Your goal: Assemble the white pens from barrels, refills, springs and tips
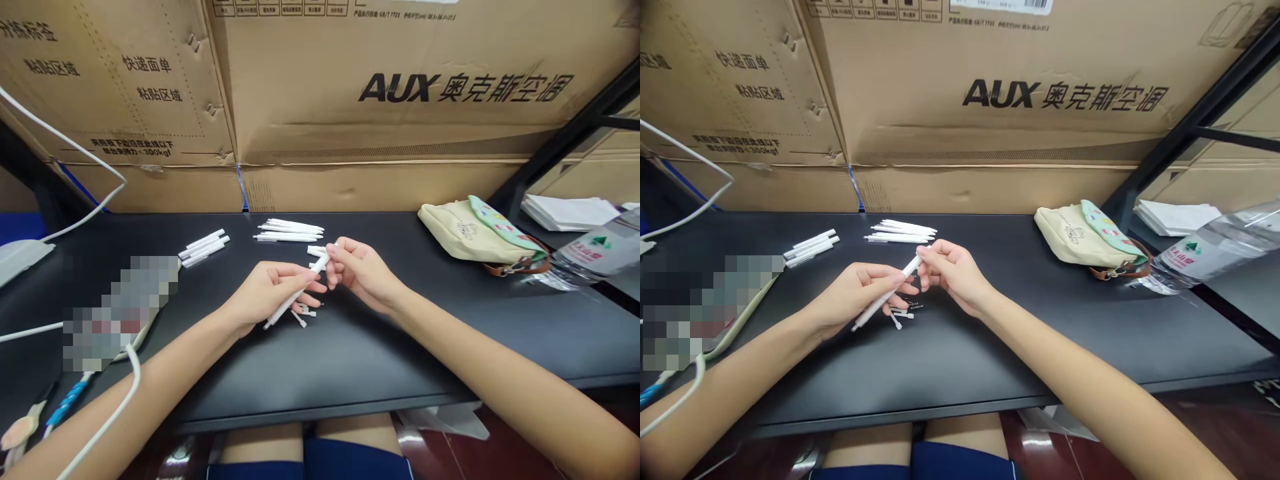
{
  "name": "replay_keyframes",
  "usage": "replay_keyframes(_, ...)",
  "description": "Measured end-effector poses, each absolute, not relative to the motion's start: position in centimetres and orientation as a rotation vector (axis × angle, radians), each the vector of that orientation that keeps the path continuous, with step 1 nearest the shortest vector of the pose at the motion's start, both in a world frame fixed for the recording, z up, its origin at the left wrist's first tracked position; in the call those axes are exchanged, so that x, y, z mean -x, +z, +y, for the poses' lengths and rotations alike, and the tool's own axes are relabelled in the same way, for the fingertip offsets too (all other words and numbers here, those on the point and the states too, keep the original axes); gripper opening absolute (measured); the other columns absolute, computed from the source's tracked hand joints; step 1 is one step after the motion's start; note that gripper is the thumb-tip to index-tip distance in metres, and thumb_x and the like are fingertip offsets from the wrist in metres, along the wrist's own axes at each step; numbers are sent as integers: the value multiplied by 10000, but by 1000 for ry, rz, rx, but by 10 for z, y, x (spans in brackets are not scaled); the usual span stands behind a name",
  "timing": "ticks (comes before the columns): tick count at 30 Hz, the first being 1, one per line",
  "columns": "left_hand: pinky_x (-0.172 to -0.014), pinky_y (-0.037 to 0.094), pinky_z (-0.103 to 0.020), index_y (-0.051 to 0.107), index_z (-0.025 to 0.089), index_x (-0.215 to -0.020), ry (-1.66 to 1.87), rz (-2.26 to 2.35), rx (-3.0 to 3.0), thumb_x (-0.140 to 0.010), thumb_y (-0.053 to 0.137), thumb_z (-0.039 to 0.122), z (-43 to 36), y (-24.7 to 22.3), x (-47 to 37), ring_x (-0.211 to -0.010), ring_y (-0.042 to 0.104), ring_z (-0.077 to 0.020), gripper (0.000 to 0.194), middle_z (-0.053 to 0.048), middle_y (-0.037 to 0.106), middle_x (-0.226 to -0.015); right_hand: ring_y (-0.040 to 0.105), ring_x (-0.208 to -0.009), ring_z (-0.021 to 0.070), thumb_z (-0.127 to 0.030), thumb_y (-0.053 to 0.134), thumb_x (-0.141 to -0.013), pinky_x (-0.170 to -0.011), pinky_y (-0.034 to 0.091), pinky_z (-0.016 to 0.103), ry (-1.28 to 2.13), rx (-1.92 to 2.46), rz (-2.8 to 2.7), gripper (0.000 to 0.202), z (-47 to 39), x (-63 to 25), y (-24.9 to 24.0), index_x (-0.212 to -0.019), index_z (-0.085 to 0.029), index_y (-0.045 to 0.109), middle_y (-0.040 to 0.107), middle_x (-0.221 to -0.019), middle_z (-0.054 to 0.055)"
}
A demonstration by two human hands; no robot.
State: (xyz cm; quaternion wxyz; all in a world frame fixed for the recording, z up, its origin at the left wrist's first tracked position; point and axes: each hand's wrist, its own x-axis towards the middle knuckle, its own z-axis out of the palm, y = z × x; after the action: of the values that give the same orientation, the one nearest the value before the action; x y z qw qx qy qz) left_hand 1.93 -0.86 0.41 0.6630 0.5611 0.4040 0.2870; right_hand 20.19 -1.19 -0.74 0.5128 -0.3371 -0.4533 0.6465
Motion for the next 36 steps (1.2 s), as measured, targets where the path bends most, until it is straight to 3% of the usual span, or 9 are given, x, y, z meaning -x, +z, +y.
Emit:
replay_keyframes(4, -513, 513, -200, 723, 139, -940, 677, 928, -1257, -751, 689, 419, -7, 7, -18, -623, 662, -138, 339, -122, 730, -917, 570, -543, 78, -369, 699, -747, -542, 504, 222, 1683, 777, -1109, 345, -12, -204, -3, -1040, -214, 602, 655, -748, -21)
replay_keyframes(8, -469, 470, -183, 717, 129, -903, 628, 924, -1323, -764, 675, 389, -9, 10, -19, -590, 649, -129, 298, -110, 732, -891, 488, -470, 44, -342, 713, -736, -488, 455, 182, 1597, 814, -1129, 210, -12, -205, -2, -831, -172, 634, 575, -604, -56)
replay_keyframes(13, -553, 477, -240, 715, 158, -943, 803, 1059, -1812, -795, 623, 369, -14, 0, -20, -623, 651, -165, 273, -76, 731, -831, 484, -440, 52, -361, 744, -699, -470, 436, 191, 1414, 941, -1058, 330, -17, -195, -8, -593, -170, 496, 550, -518, -54)
replay_keyframes(16, -685, 470, -279, 727, 196, -941, 966, 1222, -2305, -832, 563, 350, -15, -6, -19, -680, 645, -182, 250, -73, 728, -817, 481, -430, 52, -373, 750, -689, -463, 435, 190, 1339, 967, -965, 366, -21, -188, -11, -565, -172, 471, 533, -492, -55)
replay_keyframes(20, -720, 455, -286, 730, 197, -893, 954, 1306, -2481, -856, 524, 352, -13, -5, -19, -704, 645, -184, 260, -78, 727, -810, 502, -459, 57, -377, 755, -680, -463, 442, 183, 1342, 927, -879, 356, -23, -185, -11, -581, -175, 479, 546, -519, -51)
replay_keyframes(23, -662, 474, -258, 709, 168, -914, 1011, 1209, -2189, -827, 579, 392, -8, -3, -18, -658, 644, -163, 274, -60, 723, -783, 554, -555, 80, -387, 741, -685, -479, 458, 191, 1490, 842, -913, 265, -22, -187, -8, -793, -191, 600, 622, -671, -24)
replay_keyframes(26, -512, 450, -215, 690, 129, -901, 867, 1051, -1822, -794, 615, 420, -3, -1, -16, -596, 644, -148, 319, -79, 724, -817, 531, -565, 72, -341, 736, -690, -484, 451, 192, 1527, 817, -980, 311, -20, -190, -8, -950, -201, 639, 618, -709, -30)
replay_keyframes(30, -452, 412, -195, 698, 128, -876, 792, 1003, -1729, -770, 638, 420, -4, 0, -13, -551, 628, -135, 316, -82, 725, -801, 467, -489, 47, -334, 737, -690, -478, 428, 192, 1417, 873, -1028, 247, -19, -191, -11, -858, -166, 668, 586, -627, -42)
replay_keyframes(36, -659, 452, -248, 730, 205, -869, 1045, 1167, -2367, -821, 577, 372, -10, -7, -10, -654, 631, -154, 231, -47, 727, -774, 480, -452, 53, -353, 764, -655, -454, 420, 198, 1358, 962, -950, 243, -22, -184, -12, -692, -153, 630, 609, -588, -19)
